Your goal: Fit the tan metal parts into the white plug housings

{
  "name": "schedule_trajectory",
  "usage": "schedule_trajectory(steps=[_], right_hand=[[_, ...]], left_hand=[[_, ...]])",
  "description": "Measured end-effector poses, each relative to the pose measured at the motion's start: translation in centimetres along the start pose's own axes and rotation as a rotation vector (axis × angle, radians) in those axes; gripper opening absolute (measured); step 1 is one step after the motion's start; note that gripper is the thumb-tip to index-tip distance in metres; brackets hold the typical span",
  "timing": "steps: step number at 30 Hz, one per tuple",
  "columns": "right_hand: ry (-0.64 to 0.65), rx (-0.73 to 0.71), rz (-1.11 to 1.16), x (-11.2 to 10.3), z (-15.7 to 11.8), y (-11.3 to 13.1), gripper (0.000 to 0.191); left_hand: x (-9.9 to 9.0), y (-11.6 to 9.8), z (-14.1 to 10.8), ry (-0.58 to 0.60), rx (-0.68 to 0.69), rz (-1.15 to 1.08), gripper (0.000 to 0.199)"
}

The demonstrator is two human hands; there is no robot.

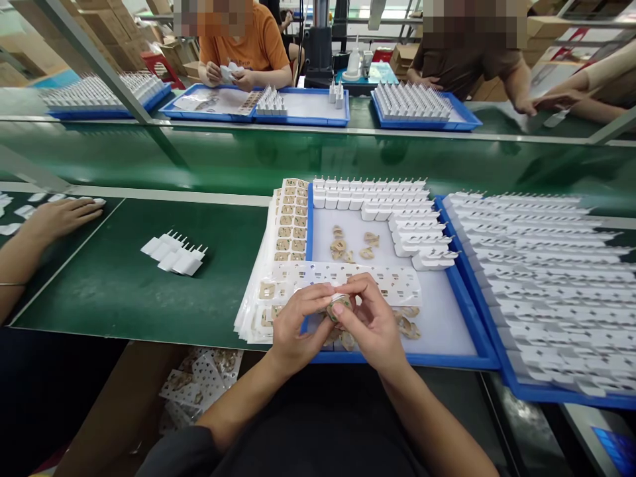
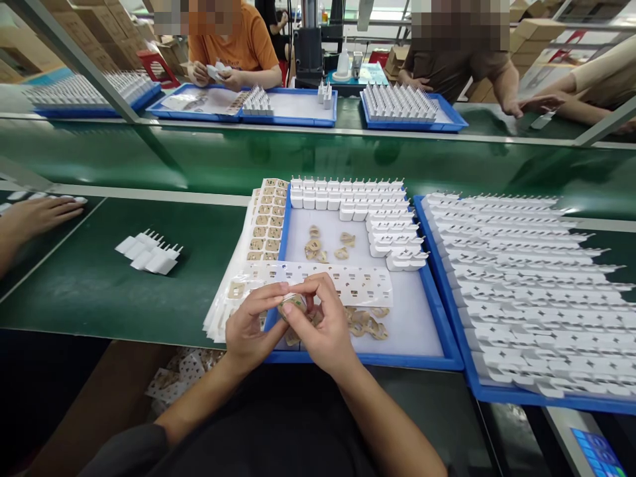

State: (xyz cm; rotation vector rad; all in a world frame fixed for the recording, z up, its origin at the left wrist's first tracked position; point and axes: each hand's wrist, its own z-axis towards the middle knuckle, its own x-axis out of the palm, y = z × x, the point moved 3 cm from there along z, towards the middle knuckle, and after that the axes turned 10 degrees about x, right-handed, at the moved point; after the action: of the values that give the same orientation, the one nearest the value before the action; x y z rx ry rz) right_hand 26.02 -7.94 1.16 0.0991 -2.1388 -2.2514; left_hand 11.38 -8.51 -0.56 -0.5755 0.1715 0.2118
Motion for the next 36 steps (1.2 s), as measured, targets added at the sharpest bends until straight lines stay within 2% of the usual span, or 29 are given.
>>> schedule_trajectory(steps=[5,9,15,20,23,31,36], right_hand=[[-0.031,-0.038,0.035,0.2,0.1,0.3,0.009],[-0.033,-0.059,0.059,0.1,0.2,0.6,0.011],[0.063,0.054,0.161,-0.2,0.0,-0.1,0.014],[-0.021,-0.045,0.079,-0.4,0.1,0.5,0.01],[-0.032,-0.047,0.067,-0.4,0.2,0.5,0.01],[0.091,0.11,0.227,-0.5,-0.3,-0.7,0.015],[0.113,0.143,0.235,-0.8,-0.2,-0.8,0.017]], left_hand=[[-0.1,-0.4,0.3,0.007,0.11,0.046,0.046],[-0.2,-0.3,0.0,0.011,0.1,0.024,0.05],[-0.1,-0.2,-0.1,0.001,0.055,-0.034,0.049],[0.0,-0.3,0.1,0.017,0.105,-0.006,0.052],[0.0,-0.4,0.1,0.033,0.13,0.001,0.05],[-0.1,-0.2,-0.4,0.014,0.043,-0.067,0.05],[0.0,0.3,-1.1,-0.004,-0.054,-0.124,0.045]])
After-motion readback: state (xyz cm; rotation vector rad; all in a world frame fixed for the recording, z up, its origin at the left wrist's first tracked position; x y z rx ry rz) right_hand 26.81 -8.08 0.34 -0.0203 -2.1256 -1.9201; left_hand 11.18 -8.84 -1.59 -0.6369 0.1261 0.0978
